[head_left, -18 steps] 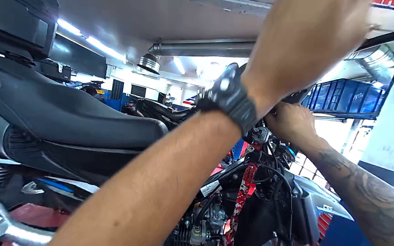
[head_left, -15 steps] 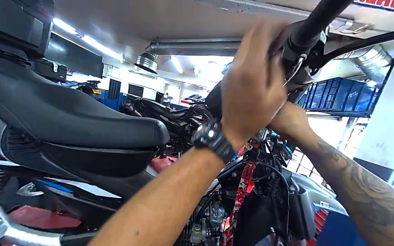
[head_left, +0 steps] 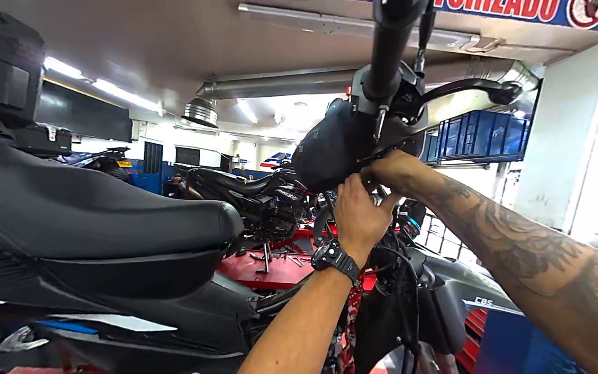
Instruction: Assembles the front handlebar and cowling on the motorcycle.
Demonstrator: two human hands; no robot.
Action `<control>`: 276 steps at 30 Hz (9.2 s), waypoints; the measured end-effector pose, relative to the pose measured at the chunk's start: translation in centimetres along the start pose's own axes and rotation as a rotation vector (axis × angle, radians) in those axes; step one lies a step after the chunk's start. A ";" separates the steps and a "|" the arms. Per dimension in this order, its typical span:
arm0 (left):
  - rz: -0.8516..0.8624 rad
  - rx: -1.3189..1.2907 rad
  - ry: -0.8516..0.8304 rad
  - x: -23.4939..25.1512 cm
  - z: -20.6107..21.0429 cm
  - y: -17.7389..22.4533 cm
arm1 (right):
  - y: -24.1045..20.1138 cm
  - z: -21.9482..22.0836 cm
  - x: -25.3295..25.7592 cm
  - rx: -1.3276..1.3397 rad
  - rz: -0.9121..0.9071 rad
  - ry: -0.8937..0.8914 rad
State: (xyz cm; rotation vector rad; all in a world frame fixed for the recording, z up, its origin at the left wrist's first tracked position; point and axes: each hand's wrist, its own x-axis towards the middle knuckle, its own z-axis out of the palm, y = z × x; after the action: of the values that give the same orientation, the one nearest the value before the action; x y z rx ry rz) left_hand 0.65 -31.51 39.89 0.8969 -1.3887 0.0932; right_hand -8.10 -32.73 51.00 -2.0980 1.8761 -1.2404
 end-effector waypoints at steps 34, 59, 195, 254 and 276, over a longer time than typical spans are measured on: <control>0.319 0.349 -0.042 -5.4 -9.0 -1.1 | 0.4 6.8 -11.9 1.454 0.115 -0.099; 0.058 0.127 0.141 -2.4 -1.9 -2.8 | 10.1 4.8 3.6 0.422 -0.606 0.310; 0.451 1.192 -0.215 1.7 -4.7 5.2 | 2.2 10.6 -5.0 2.828 0.386 -1.008; -0.525 0.228 -0.172 4.8 -1.0 4.0 | 22.3 7.9 -7.3 0.609 -0.297 0.511; -0.682 0.095 -0.370 5.8 -2.4 3.8 | 23.9 9.8 -6.8 0.600 -0.343 0.447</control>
State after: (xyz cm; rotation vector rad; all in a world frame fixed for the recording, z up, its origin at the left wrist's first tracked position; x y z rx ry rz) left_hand 1.83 -30.11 46.97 1.4766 -1.3459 -0.5532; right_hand -21.12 -37.40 28.11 -1.9410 1.0314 -2.1616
